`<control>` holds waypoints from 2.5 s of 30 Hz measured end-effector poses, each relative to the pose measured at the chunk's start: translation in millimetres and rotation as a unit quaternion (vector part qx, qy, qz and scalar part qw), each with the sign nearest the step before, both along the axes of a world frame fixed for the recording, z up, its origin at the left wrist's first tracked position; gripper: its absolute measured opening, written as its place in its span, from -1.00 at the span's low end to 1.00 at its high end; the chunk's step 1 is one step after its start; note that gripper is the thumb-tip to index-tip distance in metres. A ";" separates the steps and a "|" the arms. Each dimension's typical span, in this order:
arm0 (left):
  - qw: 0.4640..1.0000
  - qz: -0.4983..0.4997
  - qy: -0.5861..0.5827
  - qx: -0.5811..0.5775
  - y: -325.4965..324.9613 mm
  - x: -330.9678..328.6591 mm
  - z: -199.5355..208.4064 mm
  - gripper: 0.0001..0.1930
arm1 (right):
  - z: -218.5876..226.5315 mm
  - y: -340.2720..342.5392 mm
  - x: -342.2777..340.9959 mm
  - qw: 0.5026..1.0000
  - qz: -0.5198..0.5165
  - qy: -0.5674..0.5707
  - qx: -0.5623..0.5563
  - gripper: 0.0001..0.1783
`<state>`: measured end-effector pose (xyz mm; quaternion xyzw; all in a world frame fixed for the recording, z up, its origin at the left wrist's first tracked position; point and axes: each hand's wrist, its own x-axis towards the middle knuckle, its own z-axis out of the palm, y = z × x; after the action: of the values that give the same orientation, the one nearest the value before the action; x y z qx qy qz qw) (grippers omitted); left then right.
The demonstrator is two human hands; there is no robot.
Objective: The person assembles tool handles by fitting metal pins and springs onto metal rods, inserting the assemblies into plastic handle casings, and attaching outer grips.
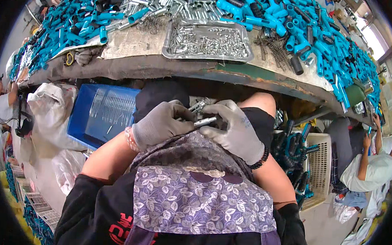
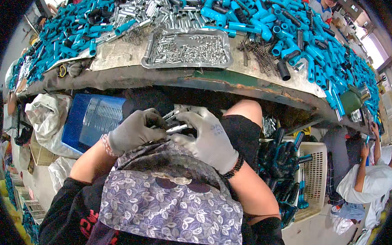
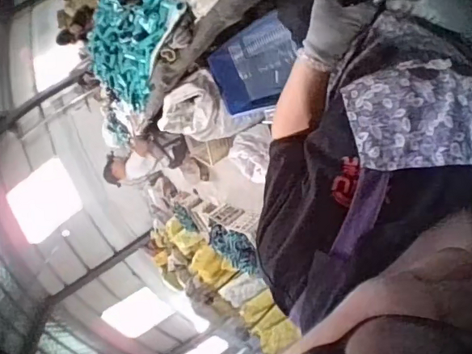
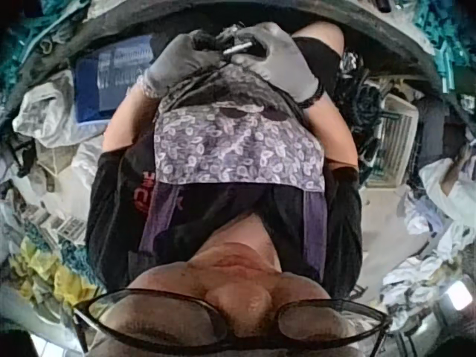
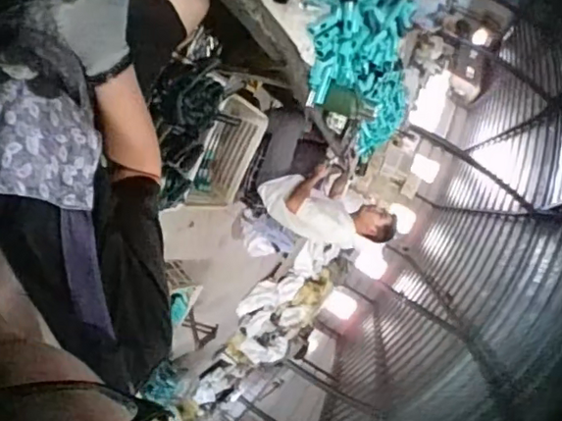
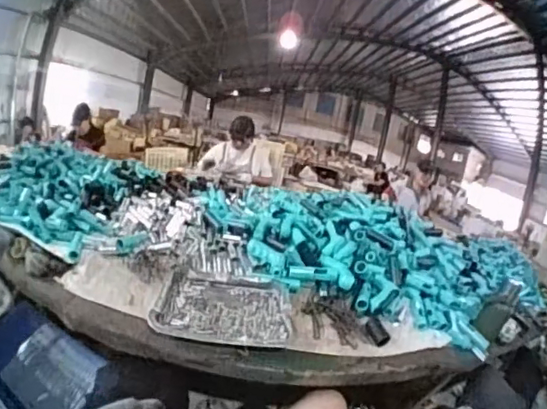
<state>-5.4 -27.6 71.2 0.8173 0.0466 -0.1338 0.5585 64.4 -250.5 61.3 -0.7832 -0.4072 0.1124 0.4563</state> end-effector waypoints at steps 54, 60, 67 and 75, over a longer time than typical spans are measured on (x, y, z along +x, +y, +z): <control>0.984 -0.060 0.028 -0.163 -3.7 21.4 -39.1 -0.74 | -38.0 -17.9 8.2 0.975 -0.102 0.182 0.076 -0.82; 0.980 -0.047 0.054 -0.188 -5.5 26.1 -36.7 -0.75 | -45.8 -17.6 15.5 0.980 -0.096 0.133 0.108 -0.82; 0.990 -0.078 0.039 -0.114 -1.9 32.7 -35.7 -0.76 | -47.8 -27.2 24.0 0.985 -0.131 0.083 0.073 -0.84; 0.978 -0.113 0.029 -0.173 5.9 26.5 -47.7 -0.81 | -46.6 -28.6 34.8 0.984 -0.100 0.119 0.089 -0.77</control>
<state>21.1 -21.8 23.5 0.7040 -0.0540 -0.2257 0.6712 99.2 -279.1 14.7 -0.7574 -0.2782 0.1220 0.5780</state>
